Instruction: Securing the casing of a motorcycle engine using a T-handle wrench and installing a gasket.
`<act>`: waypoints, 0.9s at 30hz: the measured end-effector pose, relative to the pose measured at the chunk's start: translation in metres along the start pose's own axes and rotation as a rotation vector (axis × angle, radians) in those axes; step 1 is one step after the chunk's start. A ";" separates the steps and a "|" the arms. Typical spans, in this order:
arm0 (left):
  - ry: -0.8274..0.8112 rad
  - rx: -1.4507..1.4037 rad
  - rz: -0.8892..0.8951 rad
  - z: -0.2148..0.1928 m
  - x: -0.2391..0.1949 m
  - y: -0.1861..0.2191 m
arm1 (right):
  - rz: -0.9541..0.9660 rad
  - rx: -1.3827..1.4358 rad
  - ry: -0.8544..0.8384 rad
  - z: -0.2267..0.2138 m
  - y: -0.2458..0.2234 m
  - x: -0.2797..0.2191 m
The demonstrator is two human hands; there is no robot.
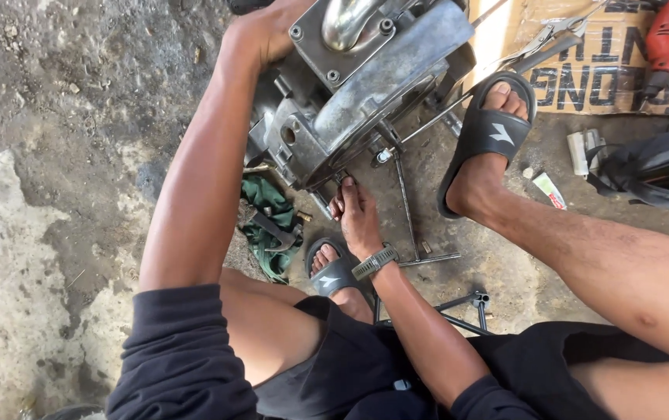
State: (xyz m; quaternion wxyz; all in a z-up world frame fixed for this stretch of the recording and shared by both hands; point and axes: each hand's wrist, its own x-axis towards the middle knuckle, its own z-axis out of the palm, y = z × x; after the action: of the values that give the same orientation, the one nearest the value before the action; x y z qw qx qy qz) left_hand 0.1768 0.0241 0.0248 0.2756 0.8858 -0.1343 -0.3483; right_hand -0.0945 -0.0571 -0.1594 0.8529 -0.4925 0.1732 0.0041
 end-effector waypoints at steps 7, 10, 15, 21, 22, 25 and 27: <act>0.107 -0.954 0.215 0.038 0.020 -0.042 | 0.001 -0.067 -0.010 -0.003 0.000 0.000; 0.063 -0.859 0.065 0.027 -0.017 0.004 | 0.028 -0.101 0.010 -0.002 -0.002 -0.002; 0.015 -0.574 0.006 0.014 -0.024 0.015 | -0.038 -0.131 -0.002 0.000 0.000 -0.001; 0.059 -0.404 -0.145 0.011 -0.034 0.034 | -0.013 -0.161 -0.004 0.001 -0.013 -0.006; 0.084 -0.351 -0.185 0.007 -0.030 0.036 | -0.028 -0.200 -0.004 0.003 -0.017 -0.002; 0.020 -0.322 -0.154 0.007 -0.038 0.039 | -0.029 -0.152 -0.005 0.005 -0.011 -0.004; 0.009 -0.391 -0.140 0.013 -0.027 0.022 | -0.012 -0.126 -0.009 0.004 -0.008 -0.012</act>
State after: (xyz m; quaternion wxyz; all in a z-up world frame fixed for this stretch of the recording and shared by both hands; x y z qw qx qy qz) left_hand 0.1469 0.0129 0.0440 0.4177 0.8244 -0.0009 -0.3819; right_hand -0.1031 -0.0565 -0.1473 0.8209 -0.5463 0.1659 0.0120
